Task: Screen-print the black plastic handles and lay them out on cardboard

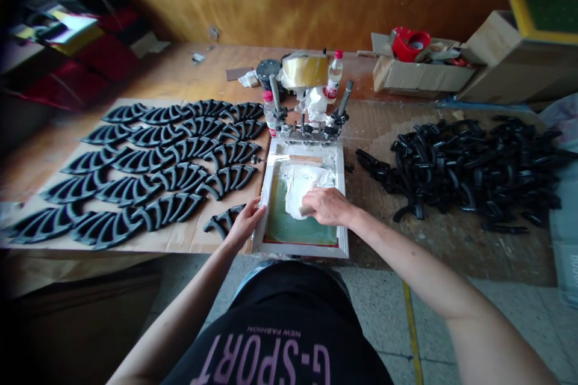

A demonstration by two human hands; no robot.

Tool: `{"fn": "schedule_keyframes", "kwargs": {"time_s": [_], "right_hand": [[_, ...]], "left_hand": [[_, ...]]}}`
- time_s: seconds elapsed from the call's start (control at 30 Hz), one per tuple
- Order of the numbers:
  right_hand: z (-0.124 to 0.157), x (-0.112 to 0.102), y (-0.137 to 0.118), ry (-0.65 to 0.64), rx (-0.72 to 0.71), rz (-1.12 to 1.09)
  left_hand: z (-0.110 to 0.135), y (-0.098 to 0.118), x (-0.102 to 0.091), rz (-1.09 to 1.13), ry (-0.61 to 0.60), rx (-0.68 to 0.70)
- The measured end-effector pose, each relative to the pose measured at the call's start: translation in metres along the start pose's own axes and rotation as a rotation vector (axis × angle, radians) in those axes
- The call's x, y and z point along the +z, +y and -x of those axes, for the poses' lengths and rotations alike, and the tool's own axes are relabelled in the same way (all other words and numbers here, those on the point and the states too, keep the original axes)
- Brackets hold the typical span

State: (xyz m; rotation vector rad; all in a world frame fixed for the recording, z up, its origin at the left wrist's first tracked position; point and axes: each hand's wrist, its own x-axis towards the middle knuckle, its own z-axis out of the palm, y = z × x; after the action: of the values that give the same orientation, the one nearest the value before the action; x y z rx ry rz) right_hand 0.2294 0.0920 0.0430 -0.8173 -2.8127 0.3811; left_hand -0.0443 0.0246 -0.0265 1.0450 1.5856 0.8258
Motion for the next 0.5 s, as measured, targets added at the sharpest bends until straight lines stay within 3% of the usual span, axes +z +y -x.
{"fn": "schedule_keyframes", "kwargs": {"time_s": [0.13,0.27,0.37,0.5], "right_hand": [[0.001,0.017,-0.009,0.145,0.075,0.095],[0.009,0.025,-0.020,0.125,0.034,0.046],[-0.012,0.009,-0.012,0.190,0.161,-0.022],[-0.052,-0.031,0.023,0.354,0.370,-0.042]], "left_hand": [[0.001,0.001,0.000,0.050,-0.006,-0.009],[0.001,0.002,0.000,0.050,-0.007,-0.025],[0.004,0.013,-0.003,0.073,-0.025,-0.056],[0.019,0.050,-0.013,0.039,0.029,-0.026]]}}
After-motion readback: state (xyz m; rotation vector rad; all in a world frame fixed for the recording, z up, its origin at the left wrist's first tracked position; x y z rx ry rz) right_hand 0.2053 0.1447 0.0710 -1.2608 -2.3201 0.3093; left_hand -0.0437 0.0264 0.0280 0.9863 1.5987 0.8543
